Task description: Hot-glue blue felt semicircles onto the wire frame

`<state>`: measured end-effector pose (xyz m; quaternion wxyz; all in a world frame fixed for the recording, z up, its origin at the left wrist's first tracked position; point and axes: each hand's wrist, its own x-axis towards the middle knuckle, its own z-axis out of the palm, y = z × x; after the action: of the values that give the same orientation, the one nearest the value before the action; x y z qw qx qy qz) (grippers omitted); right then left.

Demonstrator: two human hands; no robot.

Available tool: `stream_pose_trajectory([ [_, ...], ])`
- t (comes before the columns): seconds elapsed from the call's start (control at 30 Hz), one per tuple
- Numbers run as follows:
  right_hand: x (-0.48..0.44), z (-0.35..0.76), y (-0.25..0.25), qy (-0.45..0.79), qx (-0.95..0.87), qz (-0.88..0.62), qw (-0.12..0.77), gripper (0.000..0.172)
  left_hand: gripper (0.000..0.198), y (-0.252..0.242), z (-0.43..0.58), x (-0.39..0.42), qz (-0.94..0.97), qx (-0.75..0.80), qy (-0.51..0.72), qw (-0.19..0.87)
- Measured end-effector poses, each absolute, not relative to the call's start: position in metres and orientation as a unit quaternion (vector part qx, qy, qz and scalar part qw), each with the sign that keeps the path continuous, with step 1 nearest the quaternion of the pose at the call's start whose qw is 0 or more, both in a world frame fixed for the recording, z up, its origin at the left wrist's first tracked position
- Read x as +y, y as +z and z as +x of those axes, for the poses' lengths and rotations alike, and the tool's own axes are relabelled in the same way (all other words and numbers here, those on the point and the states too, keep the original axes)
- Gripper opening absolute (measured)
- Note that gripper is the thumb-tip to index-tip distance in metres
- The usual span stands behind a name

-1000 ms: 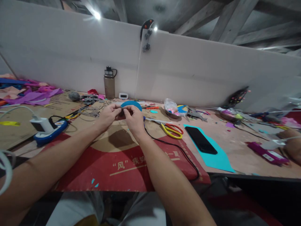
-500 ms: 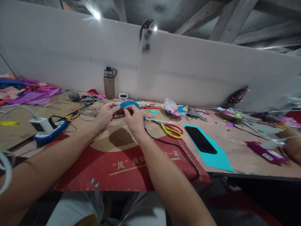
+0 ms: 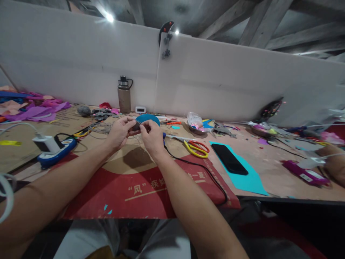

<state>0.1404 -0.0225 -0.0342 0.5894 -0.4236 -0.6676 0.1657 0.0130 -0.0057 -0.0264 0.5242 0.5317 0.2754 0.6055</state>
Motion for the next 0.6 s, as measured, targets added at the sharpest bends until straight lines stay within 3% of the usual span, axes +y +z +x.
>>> stream_pose_trajectory([
  [0.6,-0.0235,0.1450,-0.0293,0.198,-0.622,-0.436,0.619,0.018,0.010,-0.0233,0.0130,-0.0057,0.479,0.268,0.628,0.551],
])
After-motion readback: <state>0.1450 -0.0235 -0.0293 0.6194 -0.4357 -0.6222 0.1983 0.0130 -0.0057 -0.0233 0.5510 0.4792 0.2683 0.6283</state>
